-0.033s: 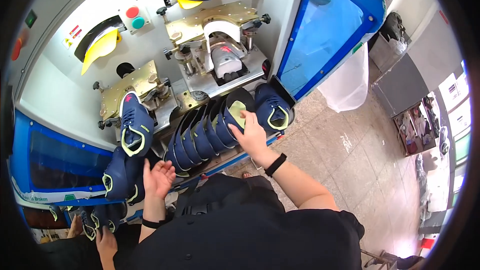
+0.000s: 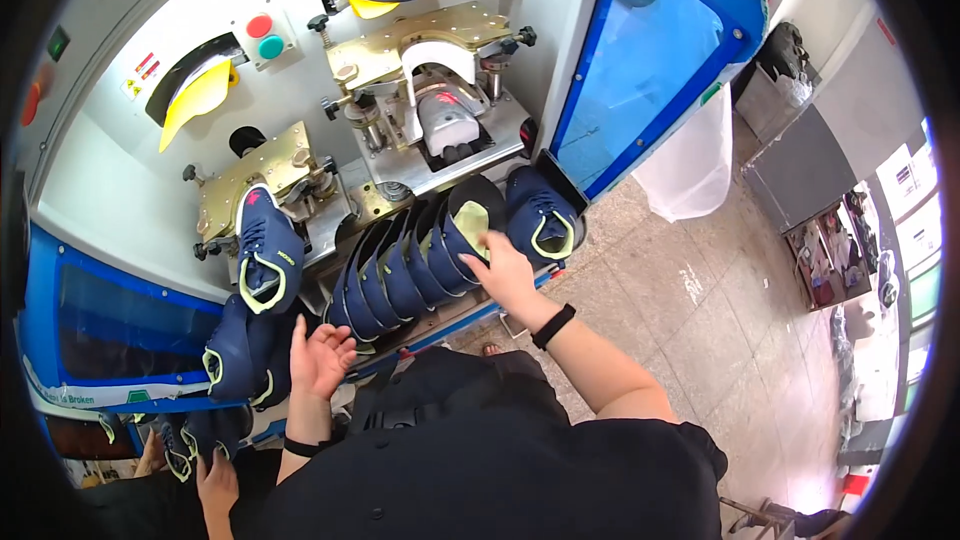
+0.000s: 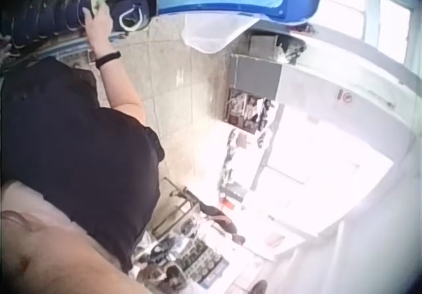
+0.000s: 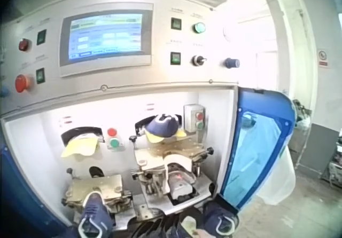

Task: Operating a heel-lasting and shaping machine to form shoe uppers in a factory.

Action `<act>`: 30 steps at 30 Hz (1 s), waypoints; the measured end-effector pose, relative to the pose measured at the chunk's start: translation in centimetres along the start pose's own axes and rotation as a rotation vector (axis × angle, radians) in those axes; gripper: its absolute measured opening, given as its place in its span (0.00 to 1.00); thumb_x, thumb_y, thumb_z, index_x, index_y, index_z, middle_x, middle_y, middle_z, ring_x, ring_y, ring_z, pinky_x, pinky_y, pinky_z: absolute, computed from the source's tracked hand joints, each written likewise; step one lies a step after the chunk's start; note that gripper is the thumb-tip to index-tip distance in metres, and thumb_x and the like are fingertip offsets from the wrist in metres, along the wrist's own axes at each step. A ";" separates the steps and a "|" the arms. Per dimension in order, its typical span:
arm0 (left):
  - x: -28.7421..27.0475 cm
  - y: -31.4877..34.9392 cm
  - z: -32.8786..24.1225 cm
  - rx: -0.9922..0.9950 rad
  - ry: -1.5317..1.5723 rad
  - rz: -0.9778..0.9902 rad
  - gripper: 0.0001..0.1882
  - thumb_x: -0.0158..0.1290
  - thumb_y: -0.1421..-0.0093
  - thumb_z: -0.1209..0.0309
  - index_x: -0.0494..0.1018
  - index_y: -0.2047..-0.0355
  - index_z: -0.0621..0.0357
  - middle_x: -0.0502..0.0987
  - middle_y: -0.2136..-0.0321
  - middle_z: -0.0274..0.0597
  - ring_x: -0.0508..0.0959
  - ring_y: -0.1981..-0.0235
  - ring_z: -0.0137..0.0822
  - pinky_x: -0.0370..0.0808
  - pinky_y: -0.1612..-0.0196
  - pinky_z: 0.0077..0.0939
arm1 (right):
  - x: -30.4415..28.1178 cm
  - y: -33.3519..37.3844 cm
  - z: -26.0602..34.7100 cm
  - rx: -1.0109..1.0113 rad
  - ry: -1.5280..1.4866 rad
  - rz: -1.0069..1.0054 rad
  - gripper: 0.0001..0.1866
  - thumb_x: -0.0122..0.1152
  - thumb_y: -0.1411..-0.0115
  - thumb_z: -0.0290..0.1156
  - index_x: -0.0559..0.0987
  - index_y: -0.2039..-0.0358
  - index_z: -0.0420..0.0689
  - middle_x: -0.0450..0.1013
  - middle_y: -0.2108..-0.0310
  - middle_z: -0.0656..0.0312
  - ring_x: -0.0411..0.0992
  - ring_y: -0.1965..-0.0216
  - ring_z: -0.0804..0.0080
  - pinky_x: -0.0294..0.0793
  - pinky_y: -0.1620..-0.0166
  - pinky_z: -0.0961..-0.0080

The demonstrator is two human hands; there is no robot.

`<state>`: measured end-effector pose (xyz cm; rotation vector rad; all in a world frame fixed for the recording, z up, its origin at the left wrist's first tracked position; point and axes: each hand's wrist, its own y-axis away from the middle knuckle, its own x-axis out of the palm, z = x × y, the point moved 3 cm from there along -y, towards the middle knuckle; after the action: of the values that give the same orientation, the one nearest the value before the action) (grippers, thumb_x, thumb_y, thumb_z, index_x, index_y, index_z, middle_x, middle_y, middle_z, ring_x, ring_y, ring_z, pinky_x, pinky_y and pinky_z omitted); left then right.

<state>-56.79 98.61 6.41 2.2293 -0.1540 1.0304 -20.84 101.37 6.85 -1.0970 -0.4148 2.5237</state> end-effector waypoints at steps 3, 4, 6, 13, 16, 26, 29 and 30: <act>5.6 -0.5 1.0 -0.045 -0.175 0.124 0.30 0.36 0.30 0.47 0.73 0.72 0.61 0.79 0.65 0.55 0.82 0.64 0.48 0.82 0.64 0.36 | -0.6 -0.5 -3.5 0.385 -0.323 0.268 0.13 0.60 0.39 0.40 0.78 0.65 0.42 0.76 0.78 0.56 0.75 0.82 0.63 0.73 0.70 0.69; 7.2 -0.8 1.1 -0.050 -0.305 0.196 0.29 0.36 0.29 0.50 0.73 0.72 0.61 0.79 0.64 0.55 0.82 0.63 0.47 0.81 0.64 0.33 | -1.6 -1.0 -3.8 0.433 -0.367 0.199 0.12 0.56 0.36 0.39 0.78 0.63 0.42 0.76 0.75 0.57 0.77 0.77 0.69 0.73 0.70 0.71; 10.0 -1.2 1.2 -0.041 -0.397 0.226 0.28 0.35 0.28 0.53 0.72 0.75 0.61 0.80 0.65 0.55 0.82 0.63 0.44 0.80 0.61 0.31 | -4.0 -1.7 -5.9 0.252 -0.199 -0.079 0.13 0.50 0.33 0.38 0.77 0.62 0.42 0.75 0.72 0.57 0.76 0.71 0.76 0.72 0.69 0.75; 16.0 -0.9 4.3 -0.149 -0.917 0.513 0.23 0.43 0.30 0.55 0.71 0.49 0.63 0.76 0.50 0.49 0.75 0.47 0.42 0.70 0.42 0.38 | -11.6 -1.2 5.2 0.781 -1.358 0.032 0.15 0.45 0.30 0.37 0.77 0.58 0.41 0.75 0.66 0.63 0.74 0.66 0.76 0.75 0.65 0.78; 18.6 -0.4 3.8 0.325 -0.512 0.610 0.25 0.46 0.31 0.58 0.64 0.40 0.59 0.72 0.45 0.44 0.70 0.41 0.41 0.65 0.38 0.41 | -8.4 -0.3 8.8 0.774 -1.641 0.387 0.16 0.44 0.31 0.38 0.74 0.54 0.39 0.74 0.64 0.59 0.75 0.68 0.71 0.78 0.70 0.74; 15.2 5.8 -5.4 0.553 0.069 0.378 0.22 0.50 0.33 0.61 0.65 0.44 0.61 0.76 0.51 0.43 0.78 0.51 0.41 0.76 0.48 0.43 | -5.4 -5.4 21.2 -0.950 -0.390 0.360 0.20 0.75 0.56 0.34 0.77 0.63 0.43 0.75 0.65 0.58 0.75 0.66 0.59 0.76 0.66 0.68; 13.3 7.4 -6.2 0.671 0.041 0.367 0.30 0.46 0.32 0.51 0.59 0.37 0.55 0.72 0.46 0.47 0.74 0.46 0.44 0.71 0.44 0.45 | -4.5 -8.4 25.6 -1.028 -0.410 0.295 0.19 0.74 0.56 0.33 0.76 0.64 0.42 0.74 0.67 0.57 0.75 0.66 0.57 0.76 0.64 0.67; 12.8 8.0 -6.3 0.725 0.046 0.343 0.32 0.43 0.32 0.47 0.57 0.35 0.52 0.70 0.44 0.49 0.72 0.44 0.46 0.69 0.43 0.47 | -4.0 -9.9 27.2 -1.032 -0.350 0.233 0.18 0.73 0.54 0.31 0.75 0.66 0.42 0.74 0.68 0.56 0.74 0.66 0.55 0.75 0.64 0.65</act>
<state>-55.00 98.43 22.73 2.8894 -0.1641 1.4978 -36.50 105.10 31.23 -0.9996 -1.9258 2.7032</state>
